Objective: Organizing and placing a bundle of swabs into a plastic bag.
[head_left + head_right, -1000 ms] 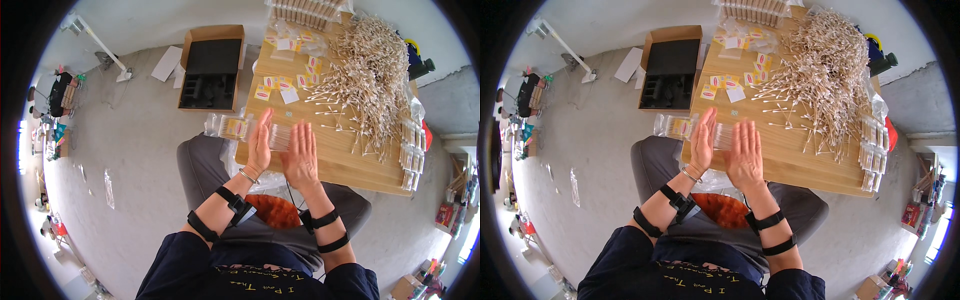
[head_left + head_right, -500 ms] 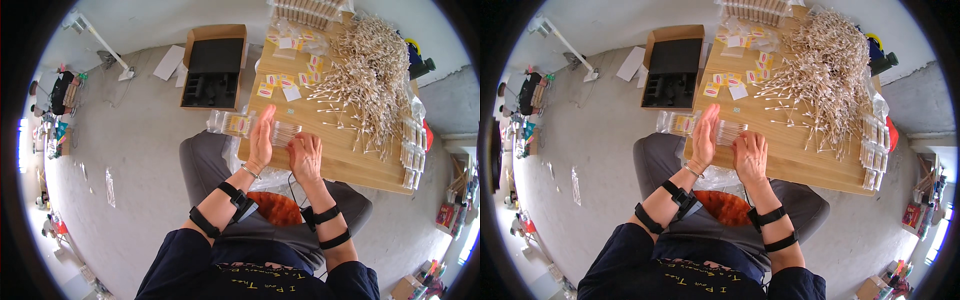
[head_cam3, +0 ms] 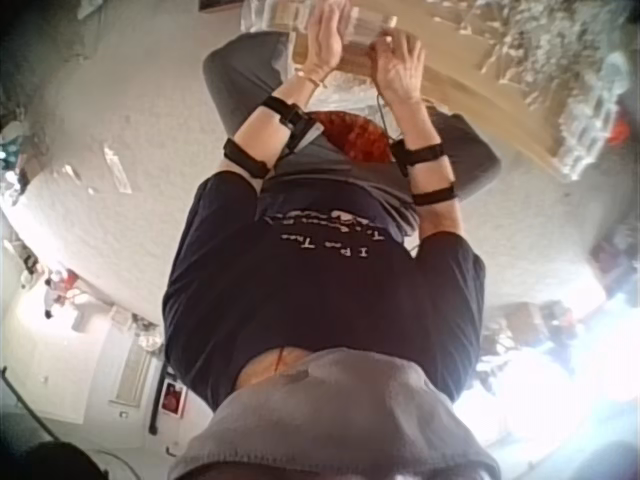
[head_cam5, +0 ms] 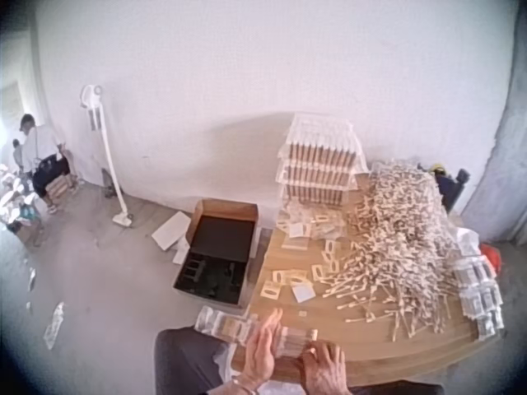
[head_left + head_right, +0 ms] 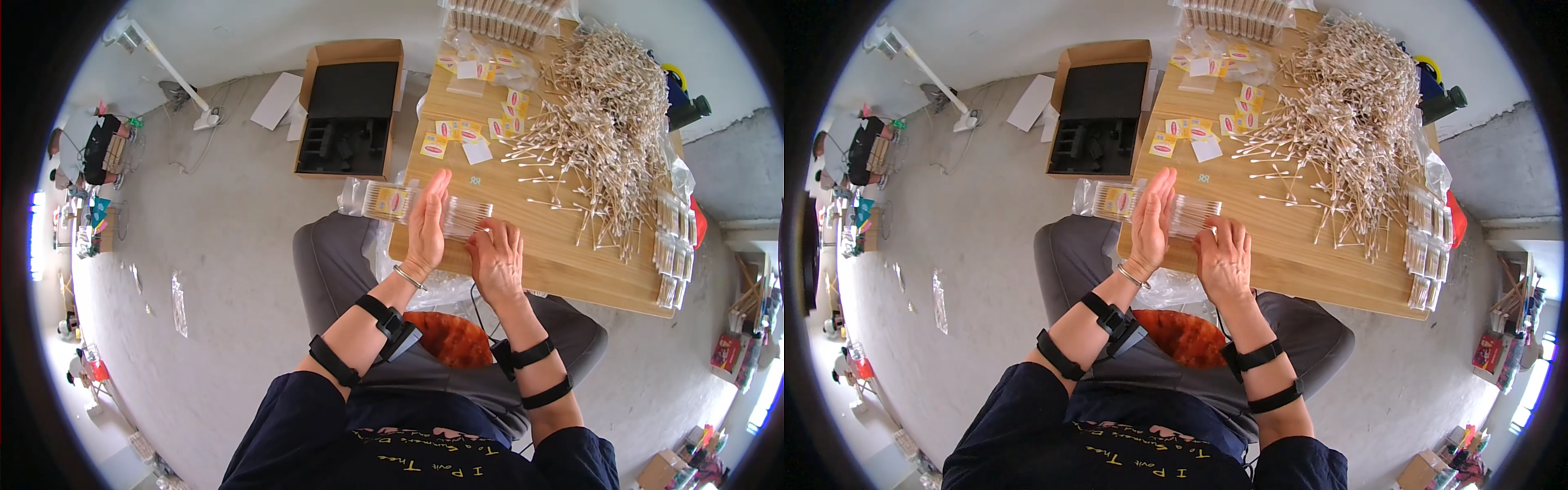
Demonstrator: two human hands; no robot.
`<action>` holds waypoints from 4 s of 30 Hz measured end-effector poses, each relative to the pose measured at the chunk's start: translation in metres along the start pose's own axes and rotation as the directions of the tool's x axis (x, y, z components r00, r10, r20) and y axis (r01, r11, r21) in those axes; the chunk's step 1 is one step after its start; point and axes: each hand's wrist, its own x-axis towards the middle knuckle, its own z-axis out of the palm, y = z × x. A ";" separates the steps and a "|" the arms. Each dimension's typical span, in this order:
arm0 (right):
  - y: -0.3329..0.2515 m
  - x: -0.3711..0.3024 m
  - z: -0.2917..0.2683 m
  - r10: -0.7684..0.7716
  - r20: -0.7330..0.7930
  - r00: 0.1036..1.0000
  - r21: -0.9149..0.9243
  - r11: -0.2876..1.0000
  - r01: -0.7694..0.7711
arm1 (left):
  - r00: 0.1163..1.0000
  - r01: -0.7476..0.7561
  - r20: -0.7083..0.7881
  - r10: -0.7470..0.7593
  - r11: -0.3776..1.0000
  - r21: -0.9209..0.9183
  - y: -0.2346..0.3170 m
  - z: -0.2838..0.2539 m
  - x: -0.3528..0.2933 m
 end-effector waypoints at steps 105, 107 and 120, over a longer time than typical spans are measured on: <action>0.001 0.029 0.030 0.302 -0.041 0.952 0.687 0.701 -0.193 | 0.998 -0.051 0.048 0.045 0.990 0.132 -0.005 -0.006 0.003; 0.008 0.027 0.033 0.278 -0.088 0.957 0.672 0.725 -0.149 | 0.999 -0.048 0.023 0.045 0.991 0.124 -0.006 -0.005 0.003; 0.017 0.028 0.022 0.110 0.004 0.994 0.355 0.929 -0.104 | 0.998 -0.055 0.010 0.054 0.974 0.218 -0.006 -0.003 0.003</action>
